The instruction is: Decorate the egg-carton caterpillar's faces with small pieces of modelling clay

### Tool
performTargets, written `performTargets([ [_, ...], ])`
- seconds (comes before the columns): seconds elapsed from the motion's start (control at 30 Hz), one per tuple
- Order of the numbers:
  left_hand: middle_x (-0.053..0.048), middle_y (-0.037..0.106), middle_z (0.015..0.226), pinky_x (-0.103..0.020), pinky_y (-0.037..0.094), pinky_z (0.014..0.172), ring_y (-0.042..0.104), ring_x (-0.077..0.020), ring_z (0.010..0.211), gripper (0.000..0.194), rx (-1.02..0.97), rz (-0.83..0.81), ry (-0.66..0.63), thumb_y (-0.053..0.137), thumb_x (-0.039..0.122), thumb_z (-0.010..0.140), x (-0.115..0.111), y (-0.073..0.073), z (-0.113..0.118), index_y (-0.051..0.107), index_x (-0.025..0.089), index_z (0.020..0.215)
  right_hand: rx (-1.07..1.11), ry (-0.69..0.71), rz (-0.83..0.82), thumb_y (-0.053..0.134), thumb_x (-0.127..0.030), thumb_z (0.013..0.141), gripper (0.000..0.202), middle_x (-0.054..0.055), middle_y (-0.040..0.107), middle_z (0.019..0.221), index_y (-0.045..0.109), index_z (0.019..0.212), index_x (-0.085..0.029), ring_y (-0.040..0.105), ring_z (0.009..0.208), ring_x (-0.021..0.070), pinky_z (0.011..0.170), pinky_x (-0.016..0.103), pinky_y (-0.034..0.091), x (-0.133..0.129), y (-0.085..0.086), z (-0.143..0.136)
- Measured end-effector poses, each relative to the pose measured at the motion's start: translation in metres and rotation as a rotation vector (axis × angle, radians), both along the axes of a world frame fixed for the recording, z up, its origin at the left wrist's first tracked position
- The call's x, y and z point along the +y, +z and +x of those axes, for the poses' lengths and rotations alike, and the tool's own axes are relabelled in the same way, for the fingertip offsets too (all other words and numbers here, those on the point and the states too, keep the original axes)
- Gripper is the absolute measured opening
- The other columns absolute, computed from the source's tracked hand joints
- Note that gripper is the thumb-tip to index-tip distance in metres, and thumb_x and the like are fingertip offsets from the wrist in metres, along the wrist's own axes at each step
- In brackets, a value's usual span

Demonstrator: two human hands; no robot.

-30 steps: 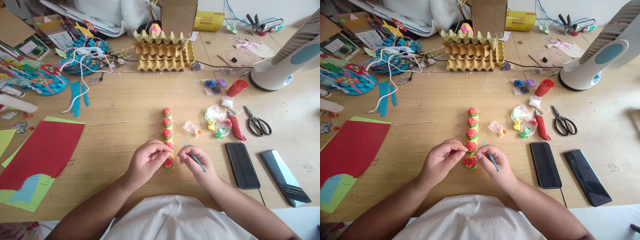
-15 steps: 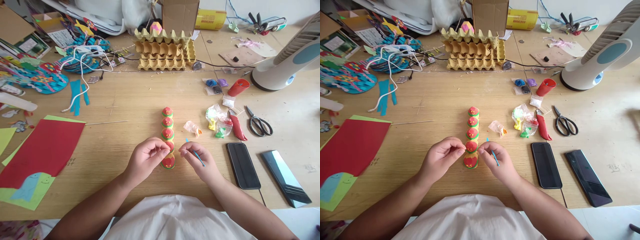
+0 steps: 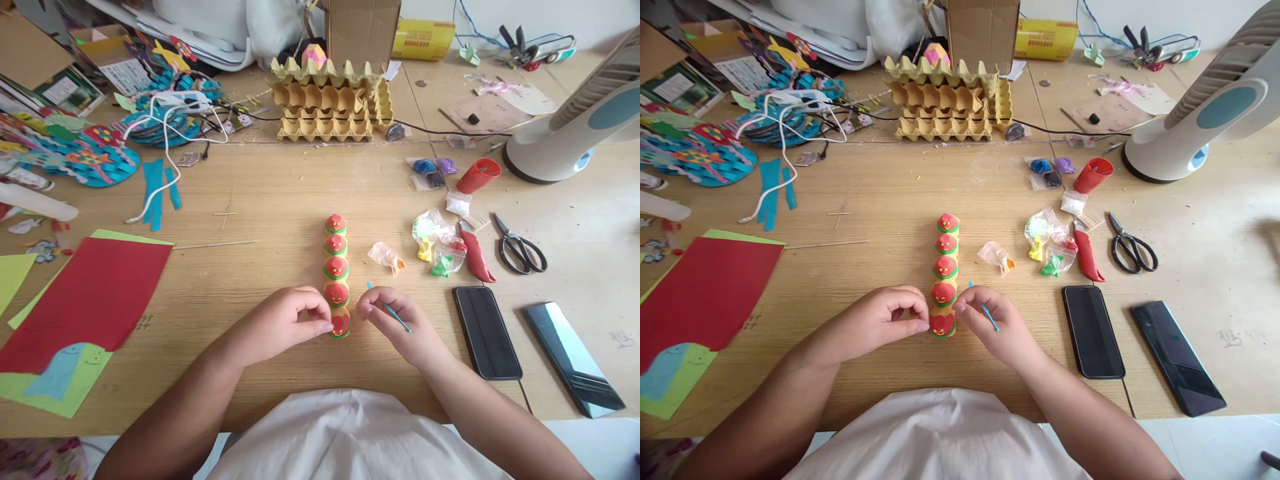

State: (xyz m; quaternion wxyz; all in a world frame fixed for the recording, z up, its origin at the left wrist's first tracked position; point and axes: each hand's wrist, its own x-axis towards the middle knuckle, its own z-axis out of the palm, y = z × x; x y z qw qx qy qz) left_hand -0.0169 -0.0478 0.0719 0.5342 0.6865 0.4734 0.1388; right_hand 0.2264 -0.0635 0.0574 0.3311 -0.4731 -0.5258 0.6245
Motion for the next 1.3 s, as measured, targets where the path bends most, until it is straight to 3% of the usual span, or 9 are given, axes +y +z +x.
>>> performTargets([
  [0.07, 0.002, 0.07, 0.084, -0.026, 0.044, 0.069, 0.063, -0.0144, 0.077, 0.014, 0.149, -0.033, -0.122, 0.069, 0.034, 0.09, 0.005, 0.002, -0.011, 0.073, 0.023, 0.081, -0.013, 0.027, -0.01, 0.063, -0.04, 0.095, 0.022, 0.001, 0.063, 0.08, 0.064, 0.083, -0.021, 0.057, 0.076, 0.0159, 0.073, 0.03, 0.045, 0.0, 0.001, 0.001],
  [0.13, 0.002, 0.071, 0.083, -0.026, 0.044, 0.069, 0.064, -0.0155, 0.077, 0.014, 0.238, -0.046, -0.164, 0.069, 0.034, 0.088, 0.008, 0.001, -0.018, 0.074, 0.023, 0.081, -0.029, 0.074, -0.009, 0.063, -0.04, 0.095, 0.022, 0.0, 0.062, 0.08, 0.064, 0.084, -0.021, 0.056, 0.075, 0.0154, 0.073, 0.03, 0.044, 0.0, -0.001, 0.001],
  [0.33, -0.002, 0.076, 0.093, -0.027, 0.048, 0.075, 0.068, -0.0194, 0.086, 0.014, 0.176, -0.162, -0.212, 0.068, 0.032, 0.085, 0.01, -0.009, -0.014, 0.076, 0.022, 0.087, -0.042, 0.185, -0.039, 0.062, -0.044, 0.096, 0.026, 0.0, 0.06, 0.079, 0.063, 0.086, -0.02, 0.053, 0.073, 0.0143, 0.071, 0.028, 0.042, -0.004, -0.004, -0.001],
  [0.53, -0.003, 0.078, 0.092, -0.027, 0.05, 0.074, 0.07, -0.0204, 0.085, 0.017, 0.129, -0.231, -0.154, 0.07, 0.036, 0.084, 0.01, -0.013, -0.011, 0.076, 0.021, 0.089, 0.086, 0.105, -0.129, 0.067, -0.047, 0.094, 0.029, 0.001, 0.063, 0.084, 0.065, 0.085, -0.02, 0.058, 0.08, 0.0157, 0.079, 0.03, 0.046, -0.005, -0.01, -0.004],
  [0.8, -0.003, 0.073, 0.082, -0.027, 0.049, 0.067, 0.065, -0.0176, 0.075, 0.028, -0.052, -0.186, 0.058, 0.073, 0.046, 0.086, 0.014, -0.024, -0.009, 0.074, 0.018, 0.087, 0.506, -0.18, -0.25, 0.078, -0.044, 0.086, 0.027, 0.0, 0.062, 0.078, 0.065, 0.08, -0.021, 0.056, 0.075, 0.0146, 0.075, 0.029, 0.047, 0.002, -0.025, -0.015],
  [1.07, -0.004, 0.074, 0.085, -0.026, 0.049, 0.071, 0.063, -0.0151, 0.078, 0.026, -0.224, -0.191, 0.246, 0.078, 0.044, 0.085, 0.017, -0.022, -0.005, 0.076, 0.018, 0.086, 0.739, -0.331, -0.451, 0.08, -0.04, 0.083, 0.024, -0.003, 0.053, 0.074, 0.062, 0.08, -0.023, 0.05, 0.07, 0.0128, 0.068, 0.025, 0.047, 0.016, -0.019, -0.02],
  [1.3, -0.006, 0.076, 0.086, -0.025, 0.049, 0.065, 0.063, -0.0148, 0.073, 0.026, -0.4, -0.195, 0.308, 0.079, 0.044, 0.085, 0.005, -0.013, 0.002, 0.081, 0.02, 0.093, 0.745, -0.361, -0.471, 0.071, -0.037, 0.088, 0.019, -0.004, 0.048, 0.072, 0.058, 0.081, -0.026, 0.049, 0.067, 0.0138, 0.069, 0.027, 0.05, 0.016, -0.012, -0.019],
])
